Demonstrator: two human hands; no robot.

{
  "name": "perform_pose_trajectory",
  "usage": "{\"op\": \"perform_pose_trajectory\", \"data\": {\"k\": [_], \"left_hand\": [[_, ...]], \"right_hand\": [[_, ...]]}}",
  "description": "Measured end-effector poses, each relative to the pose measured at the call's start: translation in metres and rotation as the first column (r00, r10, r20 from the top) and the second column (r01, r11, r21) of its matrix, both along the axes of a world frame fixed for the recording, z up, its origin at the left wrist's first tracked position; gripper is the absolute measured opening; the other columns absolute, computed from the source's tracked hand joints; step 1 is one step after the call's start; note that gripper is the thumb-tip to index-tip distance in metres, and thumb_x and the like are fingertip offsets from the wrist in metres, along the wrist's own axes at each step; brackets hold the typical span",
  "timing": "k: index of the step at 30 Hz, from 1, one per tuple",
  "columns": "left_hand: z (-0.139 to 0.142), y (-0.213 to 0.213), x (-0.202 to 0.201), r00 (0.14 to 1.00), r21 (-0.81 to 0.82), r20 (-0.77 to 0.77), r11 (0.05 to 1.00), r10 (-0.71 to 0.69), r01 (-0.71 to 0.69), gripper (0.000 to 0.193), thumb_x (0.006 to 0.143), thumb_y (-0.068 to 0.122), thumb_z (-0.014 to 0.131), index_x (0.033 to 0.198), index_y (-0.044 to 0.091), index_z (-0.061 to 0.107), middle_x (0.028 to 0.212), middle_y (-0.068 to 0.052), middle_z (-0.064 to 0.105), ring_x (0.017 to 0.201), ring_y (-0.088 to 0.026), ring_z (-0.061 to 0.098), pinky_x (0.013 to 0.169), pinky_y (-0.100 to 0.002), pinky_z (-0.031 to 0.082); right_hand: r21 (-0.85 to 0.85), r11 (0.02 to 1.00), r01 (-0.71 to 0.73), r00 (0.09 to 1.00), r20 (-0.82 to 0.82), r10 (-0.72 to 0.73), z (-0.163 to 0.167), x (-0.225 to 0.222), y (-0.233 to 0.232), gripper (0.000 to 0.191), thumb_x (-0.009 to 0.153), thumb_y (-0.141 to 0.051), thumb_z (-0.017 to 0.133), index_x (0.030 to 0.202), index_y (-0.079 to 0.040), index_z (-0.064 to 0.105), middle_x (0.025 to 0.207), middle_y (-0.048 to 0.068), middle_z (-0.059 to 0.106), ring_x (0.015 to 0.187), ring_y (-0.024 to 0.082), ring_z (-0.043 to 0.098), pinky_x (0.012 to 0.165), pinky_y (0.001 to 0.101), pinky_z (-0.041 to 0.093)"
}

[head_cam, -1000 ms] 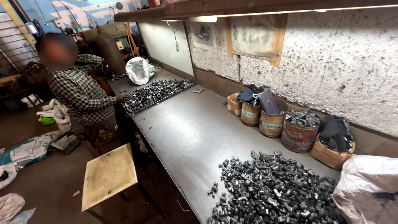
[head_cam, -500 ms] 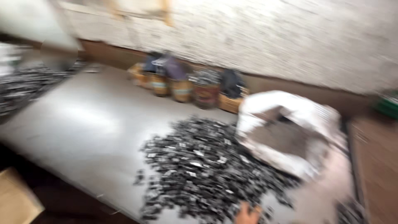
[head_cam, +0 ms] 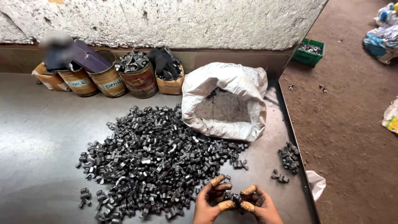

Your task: The person sorts through a large pile of small dark metal castings on a metal table, picking up pieces by hand, turning them over, and placing selected pieces into an open sack while setting others aside. A second person stands nearby and briefly reaches toward the table.

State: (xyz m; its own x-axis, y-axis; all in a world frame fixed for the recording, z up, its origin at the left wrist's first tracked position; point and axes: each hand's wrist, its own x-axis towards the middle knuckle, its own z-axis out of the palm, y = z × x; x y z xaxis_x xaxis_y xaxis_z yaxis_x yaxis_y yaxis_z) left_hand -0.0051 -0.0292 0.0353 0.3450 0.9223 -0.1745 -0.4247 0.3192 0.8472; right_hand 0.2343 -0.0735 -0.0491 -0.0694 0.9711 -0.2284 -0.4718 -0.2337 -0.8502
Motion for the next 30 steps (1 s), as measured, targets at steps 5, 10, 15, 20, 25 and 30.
{"op": "perform_pose_trajectory", "data": {"k": [5, 10, 15, 20, 25, 30], "left_hand": [[0.005, -0.002, -0.001, 1.0, -0.087, 0.022, 0.996, 0.011, -0.009, 0.08, 0.068, -0.01, 0.084, 0.142, 0.002, 0.056, 0.108, -0.014, 0.076, 0.101, -0.021, 0.074, 0.09, -0.037, 0.063], [0.003, -0.004, -0.004, 0.997, 0.14, -0.069, 0.99, 0.032, -0.022, 0.08, 0.068, -0.008, 0.087, 0.142, -0.001, 0.055, 0.107, -0.014, 0.078, 0.104, -0.023, 0.076, 0.095, -0.036, 0.061], [-0.007, -0.006, -0.006, 0.991, 0.227, -0.112, 0.973, 0.068, -0.041, 0.081, 0.068, -0.004, 0.09, 0.141, -0.001, 0.056, 0.106, -0.012, 0.08, 0.103, -0.021, 0.076, 0.095, -0.034, 0.059], [-0.03, -0.01, 0.0, 0.979, 0.21, -0.178, 0.976, 0.1, -0.062, 0.079, 0.063, -0.001, 0.097, 0.135, -0.002, 0.064, 0.097, -0.011, 0.077, 0.091, -0.017, 0.074, 0.086, -0.033, 0.059], [-0.047, -0.014, 0.013, 1.0, 0.02, -0.006, 1.0, 0.011, -0.01, 0.069, 0.065, -0.006, 0.095, 0.129, -0.002, 0.07, 0.099, -0.006, 0.072, 0.091, -0.013, 0.068, 0.086, -0.031, 0.059], [-0.05, -0.017, 0.016, 0.995, -0.01, 0.083, 0.999, -0.05, 0.051, 0.042, 0.073, -0.005, 0.088, 0.112, -0.007, 0.071, 0.104, -0.012, 0.079, 0.095, -0.018, 0.077, 0.088, -0.033, 0.063]], "right_hand": [[-0.125, 0.991, 0.045, 0.996, -0.065, -0.054, 0.007, -0.016, -0.006, 0.052, 0.071, 0.007, 0.082, 0.118, 0.0, 0.06, 0.108, 0.016, 0.07, 0.102, 0.026, 0.069, 0.086, 0.0419, 0.058], [-0.031, 0.999, 0.041, 0.985, -0.166, -0.046, 0.013, -0.021, -0.005, 0.046, 0.072, 0.01, 0.08, 0.112, 0.0, 0.058, 0.113, 0.016, 0.07, 0.108, 0.026, 0.068, 0.095, 0.0413, 0.056], [-0.089, 0.995, 0.044, 0.959, -0.275, -0.067, 0.009, -0.023, -0.009, 0.045, 0.075, 0.008, 0.079, 0.113, -0.002, 0.058, 0.112, 0.012, 0.068, 0.105, 0.024, 0.068, 0.092, 0.0393, 0.057], [-0.18, 0.982, 0.057, 0.922, -0.368, -0.121, -0.013, -0.023, -0.009, 0.04, 0.089, -0.011, 0.074, 0.125, -0.003, 0.059, 0.103, 0.008, 0.07, 0.082, 0.016, 0.066, 0.061, 0.0298, 0.053], [-0.246, 0.969, 0.016, 0.93, -0.351, -0.104, -0.034, -0.024, -0.011, 0.045, 0.091, -0.023, 0.071, 0.131, -0.004, 0.061, 0.096, 0.009, 0.073, 0.068, 0.014, 0.066, 0.049, 0.0252, 0.05], [-0.331, 0.943, 0.024, 0.942, -0.309, -0.132, -0.035, -0.028, -0.012, 0.046, 0.087, -0.026, 0.07, 0.126, -0.003, 0.062, 0.094, 0.013, 0.075, 0.064, 0.02, 0.07, 0.052, 0.0334, 0.058]]}}
